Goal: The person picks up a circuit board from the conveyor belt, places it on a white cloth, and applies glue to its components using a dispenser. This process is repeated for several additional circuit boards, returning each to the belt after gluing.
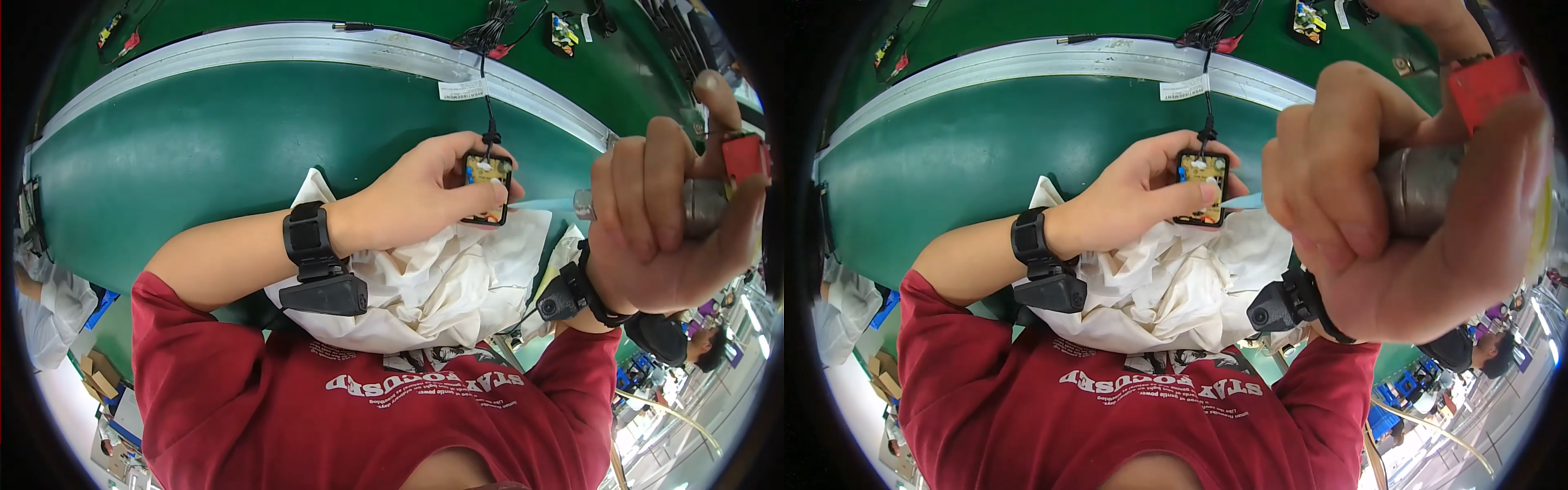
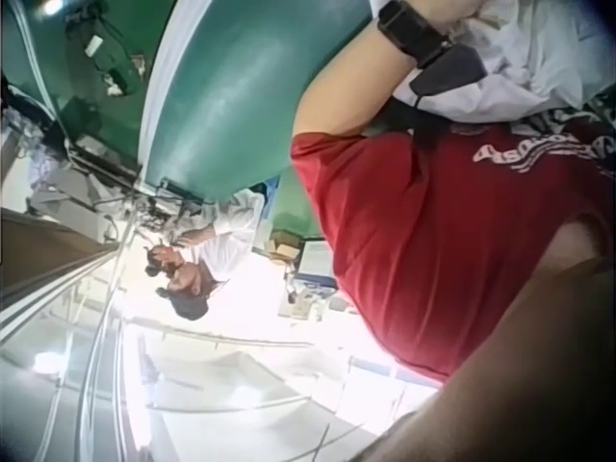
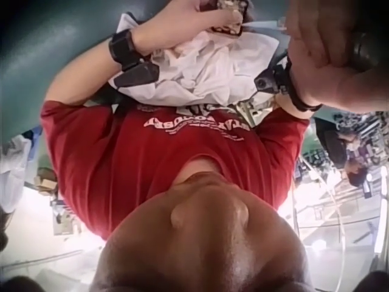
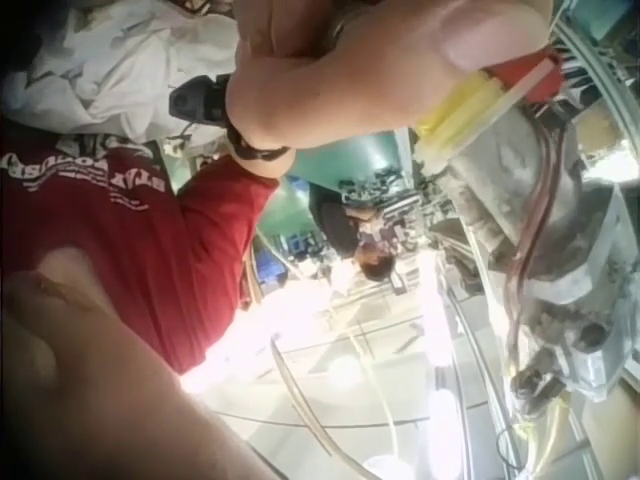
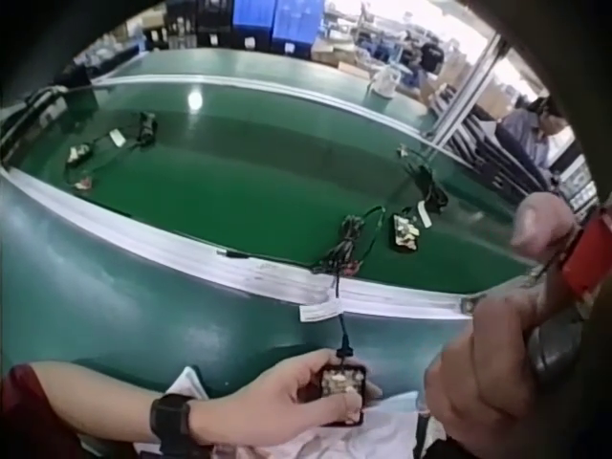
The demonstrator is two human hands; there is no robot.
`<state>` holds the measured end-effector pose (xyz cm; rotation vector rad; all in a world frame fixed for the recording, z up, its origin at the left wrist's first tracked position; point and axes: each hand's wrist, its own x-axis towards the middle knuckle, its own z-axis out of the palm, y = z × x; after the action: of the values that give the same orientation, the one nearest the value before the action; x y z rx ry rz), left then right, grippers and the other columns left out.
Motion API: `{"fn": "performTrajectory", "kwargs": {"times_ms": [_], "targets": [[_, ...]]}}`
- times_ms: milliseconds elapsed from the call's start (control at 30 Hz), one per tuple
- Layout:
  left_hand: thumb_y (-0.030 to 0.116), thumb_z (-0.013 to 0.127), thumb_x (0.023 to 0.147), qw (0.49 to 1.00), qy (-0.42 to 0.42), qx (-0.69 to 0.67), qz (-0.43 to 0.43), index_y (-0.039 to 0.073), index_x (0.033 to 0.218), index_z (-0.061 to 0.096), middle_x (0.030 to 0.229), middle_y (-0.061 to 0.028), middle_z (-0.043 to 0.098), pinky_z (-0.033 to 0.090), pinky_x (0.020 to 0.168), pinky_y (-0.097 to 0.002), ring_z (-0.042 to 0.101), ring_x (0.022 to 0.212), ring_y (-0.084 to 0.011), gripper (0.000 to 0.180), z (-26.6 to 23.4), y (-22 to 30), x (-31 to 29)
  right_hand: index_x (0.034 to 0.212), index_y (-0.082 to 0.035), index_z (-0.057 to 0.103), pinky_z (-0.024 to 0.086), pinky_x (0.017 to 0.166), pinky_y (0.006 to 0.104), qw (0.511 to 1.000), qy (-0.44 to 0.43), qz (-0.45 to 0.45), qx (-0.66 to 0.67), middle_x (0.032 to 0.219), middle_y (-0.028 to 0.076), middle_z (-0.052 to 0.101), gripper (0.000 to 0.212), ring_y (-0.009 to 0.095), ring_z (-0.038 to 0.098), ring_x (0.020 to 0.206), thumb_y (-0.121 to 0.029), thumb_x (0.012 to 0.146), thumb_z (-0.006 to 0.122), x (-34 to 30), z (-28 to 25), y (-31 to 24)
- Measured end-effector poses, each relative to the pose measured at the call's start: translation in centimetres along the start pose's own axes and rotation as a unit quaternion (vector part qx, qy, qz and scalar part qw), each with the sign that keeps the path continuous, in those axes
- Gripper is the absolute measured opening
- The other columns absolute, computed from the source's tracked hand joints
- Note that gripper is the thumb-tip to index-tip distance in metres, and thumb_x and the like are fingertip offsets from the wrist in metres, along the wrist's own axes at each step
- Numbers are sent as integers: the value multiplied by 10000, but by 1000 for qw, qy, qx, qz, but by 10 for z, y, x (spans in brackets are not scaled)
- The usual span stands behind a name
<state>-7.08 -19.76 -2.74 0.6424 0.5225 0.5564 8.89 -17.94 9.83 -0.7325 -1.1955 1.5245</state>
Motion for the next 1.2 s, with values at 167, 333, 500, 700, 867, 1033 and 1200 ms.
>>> {"fn": "performTrajectory", "kwargs": {"times_ms": [167, 333, 500, 700, 867, 1033, 1200], "targets": [[74, 544, 954, 998, -4, -47, 33, -8, 1271, 460, 1148, -123, 620, 515, 927, -325, 617, 1088, -199, 338, -3, 0, 2, 1324, -25, 356, 287, 414, 212, 999, -7, 9, -42, 532, -31, 381, 567, 52, 333, 409, -459, 975, 462, -2, 12, -5], [87, 563, 949, 998, 0, -60, 27, 2, 1271, 471, 1145, -103, 622, 513, 920, -300, 623, 1066, -181, 346, -2, 1, 1, 1229, -51, 360, 289, 416, 212, 999, -14, 22, -31, 531, -28, 386, 490, 55, 336, 408, -448, 969, 481, -1, 13, -5], [93, 576, 945, 999, 2, -37, 35, 6, 1268, 481, 1127, -84, 628, 519, 904, -287, 626, 1045, -155, 347, -2, 4, -1, 1134, -77, 363, 290, 417, 212, 999, -24, 35, -18, 529, -24, 392, 422, 58, 338, 407, -438, 963, 500, 0, 14, -3], [93, 595, 930, 998, 9, -58, 40, -17, 1225, 482, 1121, -110, 638, 548, 861, -310, 636, 1019, -180, 334, -2, 3, 1, 1020, -109, 368, 292, 419, 211, 998, -33, 48, -3, 527, -20, 399, 358, 62, 341, 406, -426, 956, 522, 0, 14, -2], [94, 602, 926, 999, 11, -41, 29, -15, 1218, 488, 1102, -105, 644, 545, 864, -307, 640, 1008, -175, 332, 0, 11, -2, 1028, -114, 368, 296, 424, 213, 998, -32, 48, -2, 531, -18, 404, 363, 64, 345, 409, -433, 954, 525, -3, 13, -1], [102, 602, 927, 997, 16, -60, 43, 6, 1217, 494, 1070, -80, 648, 518, 793, -252, 634, 957, -126, 325, -1, 2, 0, 1144, -100, 363, 304, 433, 218, 999, -26, 41, -10, 543, -18, 411, 434, 67, 353, 416, -461, 955, 511, -6, 15, 1], [108, 637, 905, 999, 20, -36, 21, 24, 1184, 504, 1026, -38, 624, 478, 695, -214, 600, 863, -83, 320, -1, 9, -3, 1260, -87, 359, 313, 442, 223, 999, -27, 37, -19, 555, -17, 418, 524, 70, 361, 424, -490, 956, 498, -6, 18, 2]]}}
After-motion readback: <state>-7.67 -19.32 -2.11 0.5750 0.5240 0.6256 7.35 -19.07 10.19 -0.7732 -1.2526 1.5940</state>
